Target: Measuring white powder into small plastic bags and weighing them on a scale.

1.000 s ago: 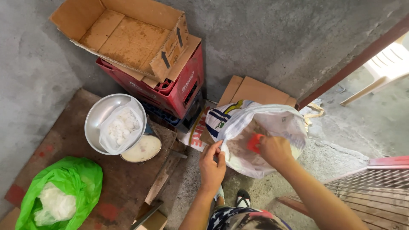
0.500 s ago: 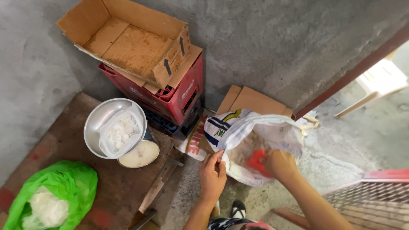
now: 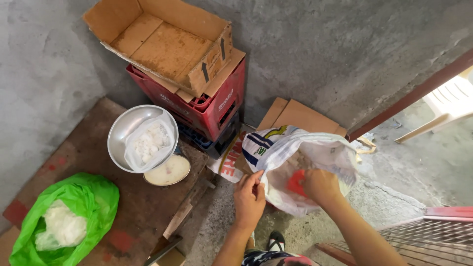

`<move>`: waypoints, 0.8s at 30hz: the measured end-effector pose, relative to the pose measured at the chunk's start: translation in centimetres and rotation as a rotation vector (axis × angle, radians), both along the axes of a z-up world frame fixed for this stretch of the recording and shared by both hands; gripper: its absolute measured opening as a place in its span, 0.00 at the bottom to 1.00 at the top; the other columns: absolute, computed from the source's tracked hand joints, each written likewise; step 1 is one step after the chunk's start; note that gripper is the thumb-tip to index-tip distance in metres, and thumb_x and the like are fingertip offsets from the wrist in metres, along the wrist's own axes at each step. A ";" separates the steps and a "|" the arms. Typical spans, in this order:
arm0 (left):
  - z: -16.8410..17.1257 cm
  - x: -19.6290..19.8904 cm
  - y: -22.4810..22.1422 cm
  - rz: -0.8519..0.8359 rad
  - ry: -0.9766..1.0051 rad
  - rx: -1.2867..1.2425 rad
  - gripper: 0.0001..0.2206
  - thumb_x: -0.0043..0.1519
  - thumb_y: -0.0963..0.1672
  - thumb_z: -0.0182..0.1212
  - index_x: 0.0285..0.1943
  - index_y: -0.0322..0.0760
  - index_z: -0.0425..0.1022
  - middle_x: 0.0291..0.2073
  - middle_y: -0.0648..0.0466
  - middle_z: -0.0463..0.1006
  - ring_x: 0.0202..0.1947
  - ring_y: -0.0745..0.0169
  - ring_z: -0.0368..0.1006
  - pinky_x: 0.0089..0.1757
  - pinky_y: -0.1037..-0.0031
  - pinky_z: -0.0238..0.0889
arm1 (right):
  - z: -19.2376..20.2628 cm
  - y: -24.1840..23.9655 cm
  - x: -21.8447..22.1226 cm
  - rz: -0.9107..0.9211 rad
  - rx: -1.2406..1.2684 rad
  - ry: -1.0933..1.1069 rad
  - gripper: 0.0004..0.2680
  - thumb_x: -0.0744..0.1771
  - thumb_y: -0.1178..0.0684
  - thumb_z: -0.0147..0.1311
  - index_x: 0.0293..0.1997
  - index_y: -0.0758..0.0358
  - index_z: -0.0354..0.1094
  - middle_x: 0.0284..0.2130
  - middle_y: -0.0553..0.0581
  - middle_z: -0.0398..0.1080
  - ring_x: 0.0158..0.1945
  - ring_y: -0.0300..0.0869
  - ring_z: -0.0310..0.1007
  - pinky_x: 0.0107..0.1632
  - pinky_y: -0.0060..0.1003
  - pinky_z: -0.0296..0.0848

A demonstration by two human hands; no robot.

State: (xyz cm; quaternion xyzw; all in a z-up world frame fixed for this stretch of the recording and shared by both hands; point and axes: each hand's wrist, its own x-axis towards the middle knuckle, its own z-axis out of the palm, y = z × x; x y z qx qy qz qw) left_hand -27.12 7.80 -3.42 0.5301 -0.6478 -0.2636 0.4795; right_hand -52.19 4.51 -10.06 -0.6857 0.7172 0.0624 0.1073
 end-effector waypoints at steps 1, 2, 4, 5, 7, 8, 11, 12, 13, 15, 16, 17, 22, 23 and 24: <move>0.0 -0.1 0.0 0.002 0.000 -0.001 0.16 0.56 0.36 0.63 0.54 0.37 0.80 0.33 0.52 0.77 0.34 0.52 0.73 0.42 0.62 0.66 | 1.1 -0.1 0.8 0.002 -0.001 0.000 0.11 0.64 0.39 0.57 0.35 0.53 0.78 0.32 0.62 0.78 0.37 0.55 0.81 0.41 0.50 0.79; 0.0 -0.3 0.0 0.011 -0.005 -0.007 0.16 0.56 0.36 0.63 0.54 0.37 0.80 0.34 0.52 0.77 0.35 0.51 0.73 0.42 0.63 0.66 | 2.1 -0.1 1.5 -0.050 -0.078 -0.077 0.11 0.64 0.39 0.57 0.38 0.53 0.77 0.31 0.63 0.78 0.36 0.56 0.81 0.40 0.51 0.78; 0.0 -0.4 0.4 0.020 -0.013 0.000 0.16 0.56 0.37 0.63 0.53 0.38 0.80 0.34 0.51 0.77 0.37 0.50 0.72 0.41 0.63 0.67 | -0.3 -0.1 2.0 -0.104 -0.142 -0.156 0.12 0.64 0.39 0.56 0.41 0.54 0.76 0.29 0.64 0.78 0.36 0.58 0.80 0.40 0.52 0.78; 0.0 -0.4 0.4 0.009 0.002 0.019 0.16 0.57 0.37 0.63 0.54 0.37 0.80 0.34 0.51 0.77 0.37 0.51 0.72 0.42 0.63 0.66 | -3.7 -0.2 1.7 -0.080 -0.100 -0.102 0.10 0.64 0.42 0.56 0.39 0.54 0.77 0.30 0.63 0.78 0.36 0.56 0.81 0.41 0.52 0.78; 0.0 -0.3 0.2 -0.009 0.015 0.036 0.16 0.57 0.37 0.62 0.55 0.37 0.79 0.34 0.51 0.76 0.38 0.51 0.72 0.43 0.63 0.66 | -5.0 0.3 1.6 -0.063 -0.058 -0.050 0.08 0.64 0.45 0.56 0.37 0.55 0.77 0.31 0.63 0.79 0.37 0.55 0.81 0.41 0.51 0.78; -0.1 -0.2 0.1 -0.027 -0.017 0.025 0.16 0.57 0.37 0.62 0.54 0.37 0.79 0.34 0.52 0.76 0.37 0.51 0.72 0.43 0.63 0.65 | -2.9 0.8 1.9 -0.075 -0.059 -0.081 0.11 0.64 0.42 0.56 0.38 0.55 0.76 0.30 0.63 0.78 0.36 0.56 0.81 0.41 0.52 0.78; -0.5 -0.2 0.3 -0.033 -0.031 0.012 0.16 0.57 0.37 0.63 0.54 0.37 0.79 0.34 0.52 0.76 0.37 0.52 0.72 0.44 0.62 0.65 | 1.7 1.8 1.3 -0.097 -0.007 -0.081 0.12 0.65 0.38 0.56 0.39 0.55 0.76 0.30 0.63 0.78 0.36 0.56 0.81 0.40 0.52 0.78; -0.6 -0.2 0.4 -0.032 -0.018 0.004 0.16 0.57 0.37 0.63 0.55 0.37 0.79 0.33 0.53 0.76 0.37 0.52 0.72 0.44 0.62 0.65 | 2.9 2.1 0.9 -0.115 0.039 -0.054 0.12 0.65 0.39 0.56 0.39 0.54 0.77 0.31 0.63 0.78 0.36 0.56 0.81 0.40 0.53 0.78; -0.6 -0.5 0.6 -0.033 -0.016 0.007 0.16 0.57 0.37 0.63 0.55 0.37 0.79 0.33 0.53 0.76 0.37 0.52 0.72 0.44 0.62 0.65 | 2.6 2.2 0.5 -0.116 0.042 -0.052 0.12 0.65 0.39 0.56 0.39 0.54 0.77 0.31 0.63 0.78 0.36 0.56 0.81 0.40 0.53 0.78; -0.6 -0.8 0.9 -0.037 0.001 0.045 0.16 0.57 0.37 0.63 0.54 0.37 0.79 0.33 0.53 0.77 0.36 0.52 0.72 0.43 0.62 0.65 | 1.9 2.3 0.0 -0.060 0.110 0.032 0.13 0.65 0.37 0.55 0.39 0.54 0.77 0.32 0.61 0.78 0.37 0.54 0.81 0.41 0.51 0.79; -0.6 -0.9 1.1 -0.040 0.000 0.047 0.16 0.57 0.37 0.63 0.54 0.37 0.79 0.33 0.53 0.77 0.36 0.52 0.72 0.43 0.62 0.65 | -0.9 2.1 0.0 -0.063 0.112 0.031 0.13 0.65 0.37 0.55 0.39 0.54 0.77 0.32 0.61 0.78 0.37 0.54 0.81 0.41 0.51 0.79; -0.6 -1.1 1.1 -0.034 0.004 0.049 0.16 0.57 0.37 0.63 0.54 0.38 0.79 0.34 0.53 0.76 0.36 0.52 0.72 0.43 0.62 0.65 | -3.7 1.9 -0.1 -0.039 0.048 0.050 0.12 0.66 0.40 0.54 0.41 0.55 0.76 0.31 0.60 0.79 0.35 0.52 0.82 0.38 0.49 0.79; -0.5 -0.3 0.4 -0.002 -0.046 -0.064 0.17 0.56 0.37 0.63 0.54 0.38 0.79 0.34 0.52 0.76 0.38 0.51 0.72 0.45 0.61 0.65 | -0.7 1.0 1.4 -0.103 -0.131 -0.149 0.14 0.66 0.37 0.54 0.43 0.56 0.75 0.29 0.63 0.78 0.33 0.57 0.80 0.38 0.52 0.78; -0.2 0.0 0.5 -0.004 -0.039 -0.030 0.16 0.57 0.37 0.63 0.54 0.38 0.79 0.34 0.52 0.76 0.37 0.50 0.71 0.44 0.62 0.65 | 0.3 1.1 1.4 -0.095 -0.063 -0.122 0.13 0.65 0.38 0.55 0.42 0.54 0.76 0.30 0.63 0.78 0.34 0.57 0.80 0.39 0.52 0.78; 0.0 0.3 0.6 -0.006 -0.032 0.005 0.16 0.57 0.37 0.63 0.54 0.38 0.80 0.34 0.51 0.76 0.37 0.50 0.71 0.43 0.62 0.65 | 1.3 1.1 1.5 -0.087 0.005 -0.094 0.12 0.64 0.38 0.56 0.40 0.53 0.77 0.31 0.62 0.78 0.35 0.57 0.80 0.39 0.53 0.77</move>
